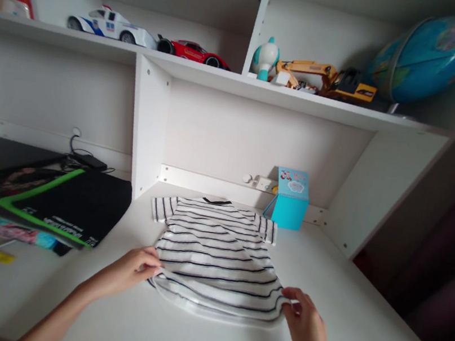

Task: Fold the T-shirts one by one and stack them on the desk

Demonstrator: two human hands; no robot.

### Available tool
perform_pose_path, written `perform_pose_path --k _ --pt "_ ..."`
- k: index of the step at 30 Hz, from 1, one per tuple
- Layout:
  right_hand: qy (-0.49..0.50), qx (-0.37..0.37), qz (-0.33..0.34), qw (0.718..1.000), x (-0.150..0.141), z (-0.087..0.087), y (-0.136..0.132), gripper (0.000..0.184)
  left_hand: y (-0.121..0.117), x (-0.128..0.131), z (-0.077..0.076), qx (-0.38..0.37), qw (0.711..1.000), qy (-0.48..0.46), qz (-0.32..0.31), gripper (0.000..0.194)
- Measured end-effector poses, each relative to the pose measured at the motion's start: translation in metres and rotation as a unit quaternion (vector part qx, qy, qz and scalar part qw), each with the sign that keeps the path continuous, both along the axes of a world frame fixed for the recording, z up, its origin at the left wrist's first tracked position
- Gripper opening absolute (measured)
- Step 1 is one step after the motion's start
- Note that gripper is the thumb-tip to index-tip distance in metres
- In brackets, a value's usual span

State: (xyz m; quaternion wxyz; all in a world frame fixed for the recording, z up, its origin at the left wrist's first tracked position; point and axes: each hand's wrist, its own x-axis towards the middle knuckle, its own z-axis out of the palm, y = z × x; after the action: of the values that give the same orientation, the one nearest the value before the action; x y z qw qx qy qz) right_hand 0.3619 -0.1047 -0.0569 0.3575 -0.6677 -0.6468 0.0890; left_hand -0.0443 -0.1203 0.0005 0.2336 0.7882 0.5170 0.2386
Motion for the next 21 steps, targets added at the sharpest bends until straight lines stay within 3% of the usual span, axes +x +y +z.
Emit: perform_pose_path --k 6,9,13,16,18,21 --pt "-0.002 0.003 -0.015 1.000 -0.010 0.015 -0.001 0.029 0.014 0.003 -0.005 0.032 0.994 -0.053 0.094 0.032" --pt "-0.003 0.004 -0.021 1.000 -0.009 0.019 0.002 0.027 0.017 0.008 -0.002 0.037 0.993 -0.035 0.105 0.033" --pt "-0.009 0.006 -0.037 0.999 -0.008 0.022 0.005 0.027 0.019 0.015 0.000 0.043 0.993 0.035 0.102 0.025" --pt "-0.017 0.015 -0.058 0.998 -0.009 0.027 0.007 0.027 0.022 0.017 0.001 0.062 0.980 0.126 0.143 0.022" --pt "-0.016 0.018 -0.072 0.997 -0.010 0.032 0.007 0.027 0.022 0.015 0.006 0.085 0.973 0.144 0.162 0.030" --pt "-0.005 0.039 -0.089 0.995 -0.009 0.041 0.000 0.025 0.014 0.006 0.021 0.131 0.974 0.095 0.160 0.039"
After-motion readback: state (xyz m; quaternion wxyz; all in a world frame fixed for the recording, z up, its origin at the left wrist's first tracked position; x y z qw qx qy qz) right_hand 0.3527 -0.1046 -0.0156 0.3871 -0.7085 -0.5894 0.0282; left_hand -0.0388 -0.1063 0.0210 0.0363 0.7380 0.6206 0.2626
